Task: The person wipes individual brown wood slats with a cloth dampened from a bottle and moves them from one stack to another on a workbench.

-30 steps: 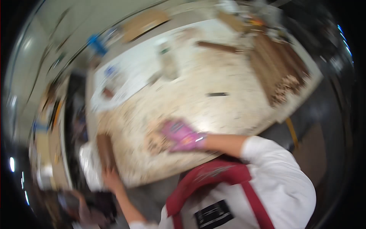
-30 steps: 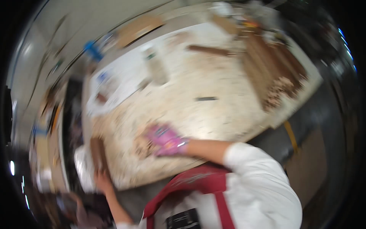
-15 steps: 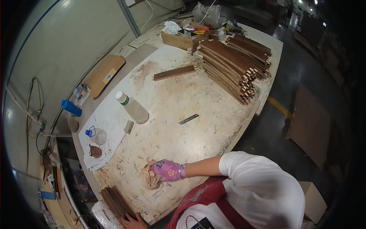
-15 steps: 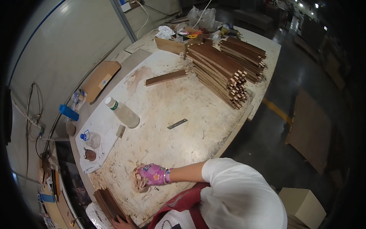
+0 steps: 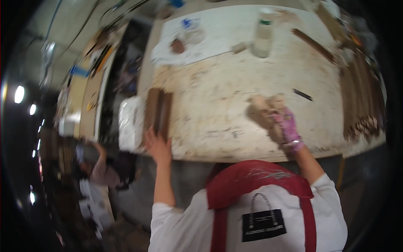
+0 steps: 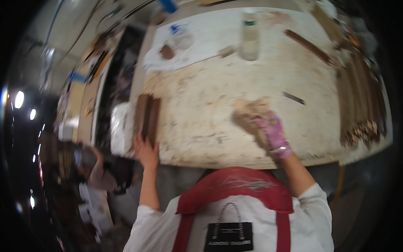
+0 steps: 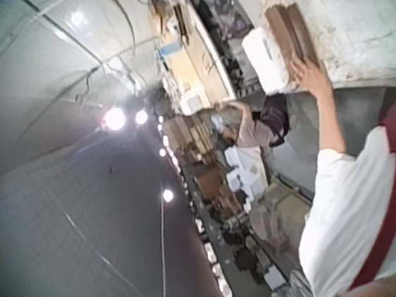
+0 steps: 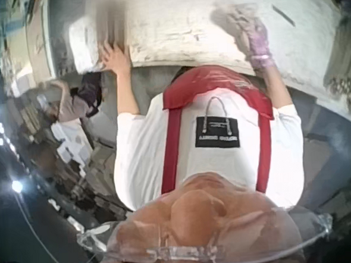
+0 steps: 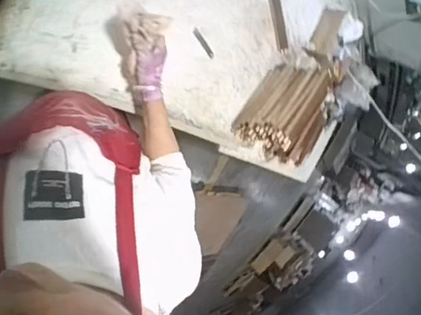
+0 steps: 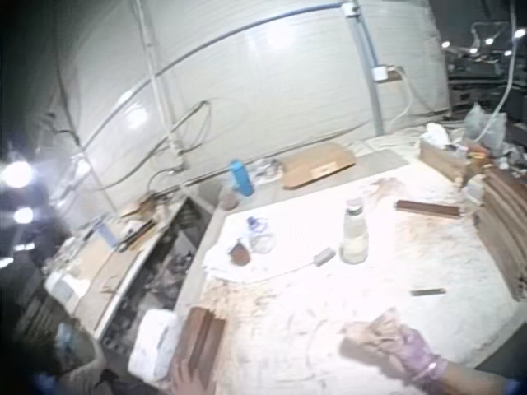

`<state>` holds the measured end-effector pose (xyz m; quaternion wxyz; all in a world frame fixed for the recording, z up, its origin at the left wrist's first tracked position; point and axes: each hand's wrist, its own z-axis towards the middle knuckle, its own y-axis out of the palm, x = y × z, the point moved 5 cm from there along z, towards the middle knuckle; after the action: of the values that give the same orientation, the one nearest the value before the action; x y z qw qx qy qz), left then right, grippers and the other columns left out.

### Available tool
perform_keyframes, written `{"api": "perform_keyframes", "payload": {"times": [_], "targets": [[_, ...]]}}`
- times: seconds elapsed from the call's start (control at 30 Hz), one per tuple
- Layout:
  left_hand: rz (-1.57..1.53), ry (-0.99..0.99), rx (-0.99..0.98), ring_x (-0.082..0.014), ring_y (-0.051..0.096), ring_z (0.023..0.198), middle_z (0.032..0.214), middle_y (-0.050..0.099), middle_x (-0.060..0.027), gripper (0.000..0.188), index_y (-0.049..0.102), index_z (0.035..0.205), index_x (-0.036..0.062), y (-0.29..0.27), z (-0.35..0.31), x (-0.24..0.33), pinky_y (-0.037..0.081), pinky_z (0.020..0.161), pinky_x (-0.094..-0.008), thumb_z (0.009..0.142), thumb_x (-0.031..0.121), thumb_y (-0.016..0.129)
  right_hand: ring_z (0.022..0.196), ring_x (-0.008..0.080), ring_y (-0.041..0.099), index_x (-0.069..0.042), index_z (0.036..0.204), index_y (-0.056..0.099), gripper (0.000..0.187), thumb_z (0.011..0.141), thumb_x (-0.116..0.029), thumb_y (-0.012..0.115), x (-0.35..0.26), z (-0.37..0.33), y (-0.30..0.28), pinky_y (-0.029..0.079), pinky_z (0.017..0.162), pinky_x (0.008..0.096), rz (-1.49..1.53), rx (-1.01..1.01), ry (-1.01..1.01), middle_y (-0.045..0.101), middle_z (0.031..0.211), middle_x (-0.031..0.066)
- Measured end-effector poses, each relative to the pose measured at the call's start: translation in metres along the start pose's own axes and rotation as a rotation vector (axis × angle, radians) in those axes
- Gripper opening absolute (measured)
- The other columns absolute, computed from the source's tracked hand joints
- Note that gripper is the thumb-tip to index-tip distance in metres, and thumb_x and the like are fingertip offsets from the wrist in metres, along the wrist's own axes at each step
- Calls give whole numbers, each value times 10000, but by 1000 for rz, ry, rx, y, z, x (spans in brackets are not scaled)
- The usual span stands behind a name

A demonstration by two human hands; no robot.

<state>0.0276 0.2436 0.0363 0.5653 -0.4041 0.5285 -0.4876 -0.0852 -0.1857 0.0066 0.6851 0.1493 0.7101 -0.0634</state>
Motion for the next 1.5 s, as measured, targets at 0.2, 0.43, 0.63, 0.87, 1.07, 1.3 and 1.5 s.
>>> {"api": "perform_keyframes", "payload": {"times": [0.2, 0.43, 0.63, 0.87, 1.07, 1.3, 1.5], "targets": [[-21, 275, 295, -320, 295, 1295, 1394, 363, -77, 300, 604, 1079, 111, -3, -12, -10, 284, 1000, -495, 803, 230, 605, 981, 201, 596, -37, 1256, 456, 376, 921, -203, 494, -2, 4, 0, 539, 730, 315, 632, 47, 243, 585, 1125, 94], [-464, 284, 257, -347, 408, 1204, 1357, 389, -196, 511, 434, 1267, -31, 12, -14, 29, 326, 1011, -415, 784, 84, 558, 1164, 142, 489, -46, 1321, 404, 407, 956, -227, 413, -42, -6, 29, 370, 1012, 305, 133, -193, -39, 487, 1305, 65], [-1611, 229, -598, -207, 531, 1046, 1197, 547, -114, 410, 426, 1288, -2, -50, -27, 181, 425, 882, -293, 915, 158, 488, 903, 134, 555, -107, 1126, 562, 327, 925, -353, 488, -29, -9, 24, 445, 816, 285, -8, -17, 200, 605, 1035, 40], [-1407, 319, -703, -64, 473, 694, 818, 584, -18, 189, 591, 1001, 13, -73, -16, 268, 397, 621, -220, 825, 66, 547, 760, 129, 536, -12, 944, 567, 325, 904, -331, 521, -15, -24, -16, 437, 719, 268, -157, 13, 102, 584, 778, 107], [-1413, 395, -633, -98, 527, 732, 847, 580, -13, 195, 567, 1015, 33, -84, 30, 288, 424, 637, -234, 875, 169, 551, 774, 141, 551, -34, 992, 571, 307, 925, -320, 478, -6, -7, -56, 461, 725, 290, 530, 59, 328, 597, 865, 78], [-1609, 245, -280, -267, 375, 1229, 1377, 344, -135, 739, 124, 1428, 80, -108, 146, 332, 346, 993, -371, 848, 117, 581, 975, 216, 612, -56, 1185, 507, 345, 935, -292, 490, -12, 0, -71, 489, 889, 374, 1469, -249, 546, 608, 1113, 104], [-1642, 423, -385, -239, 357, 1247, 1375, 365, -114, 850, 129, 1432, 98, -82, 185, 405, 245, 1053, -368, 788, 152, 682, 989, 231, 609, -59, 1172, 522, 295, 930, -225, 497, -15, 4, -114, 473, 908, 411, 1497, -81, 512, 614, 1112, 110]]}}
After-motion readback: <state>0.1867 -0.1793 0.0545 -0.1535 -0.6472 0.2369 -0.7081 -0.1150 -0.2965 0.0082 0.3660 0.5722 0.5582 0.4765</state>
